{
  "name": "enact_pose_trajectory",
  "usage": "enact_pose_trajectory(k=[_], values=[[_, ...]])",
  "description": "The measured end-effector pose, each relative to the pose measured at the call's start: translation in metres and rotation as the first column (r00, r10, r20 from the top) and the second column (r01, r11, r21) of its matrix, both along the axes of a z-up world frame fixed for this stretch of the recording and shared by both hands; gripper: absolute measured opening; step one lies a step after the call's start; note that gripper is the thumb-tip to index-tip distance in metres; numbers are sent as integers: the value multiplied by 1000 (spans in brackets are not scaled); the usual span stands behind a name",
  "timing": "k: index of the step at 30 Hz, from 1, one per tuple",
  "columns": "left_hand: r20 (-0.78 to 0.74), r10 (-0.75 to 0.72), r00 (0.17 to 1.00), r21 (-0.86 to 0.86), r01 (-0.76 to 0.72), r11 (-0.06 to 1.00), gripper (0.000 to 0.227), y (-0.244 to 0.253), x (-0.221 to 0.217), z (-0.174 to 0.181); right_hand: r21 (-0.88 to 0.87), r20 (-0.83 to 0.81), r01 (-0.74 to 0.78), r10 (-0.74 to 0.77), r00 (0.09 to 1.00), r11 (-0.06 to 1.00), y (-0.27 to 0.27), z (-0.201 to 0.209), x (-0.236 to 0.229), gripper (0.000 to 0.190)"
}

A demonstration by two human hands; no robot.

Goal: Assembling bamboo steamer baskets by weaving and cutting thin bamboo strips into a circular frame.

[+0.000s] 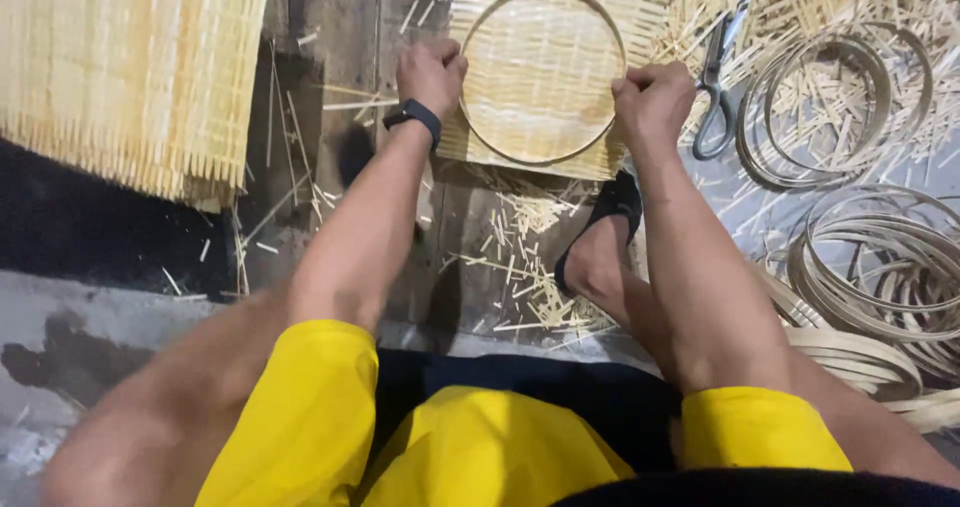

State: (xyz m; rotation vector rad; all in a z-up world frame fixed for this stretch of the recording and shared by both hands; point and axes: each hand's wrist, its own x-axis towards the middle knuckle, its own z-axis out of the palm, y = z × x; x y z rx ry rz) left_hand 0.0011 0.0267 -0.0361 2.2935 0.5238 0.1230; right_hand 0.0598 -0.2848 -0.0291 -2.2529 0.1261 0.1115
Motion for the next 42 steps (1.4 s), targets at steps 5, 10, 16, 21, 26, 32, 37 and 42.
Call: enact_pose_trajectory(k=[5, 10, 16, 21, 26, 32, 37, 42], values=[[-4, 29, 1000, -41, -30, 999, 14, 0, 0, -2, -62, 113, -91, 98, 989, 994, -1, 6, -3, 18], [-85, 60, 995, -236, -78, 969, 19, 22, 9, -29, 50, -22, -76, 77, 997, 996, -5, 8, -1, 15], [-250, 74, 965, -464, -187, 866, 15, 25, 14, -32, 251, -216, 26, 30, 976, 968, -7, 2, 5, 15], [-57, 0, 998, -559, -32, 828, 11, 34, -6, -66, 166, -263, -64, 107, 959, 984, -21, -11, 1, 11], [-191, -99, 977, -304, 36, 952, 18, 33, 18, -16, 234, -338, -124, 200, 920, 964, -40, -51, 36, 17], [191, -495, 848, 271, 439, 857, 26, -13, 87, 17, -358, 23, -659, 712, 702, 661, 95, 94, -28, 98], [249, -503, 827, 94, 497, 863, 23, -27, 116, -37, -676, 28, -624, 860, 510, 392, 102, 3, -66, 94], [127, -414, 901, -97, 427, 899, 25, -34, 105, -24, -718, 74, -569, 858, 509, 400, 103, 16, -64, 93]])
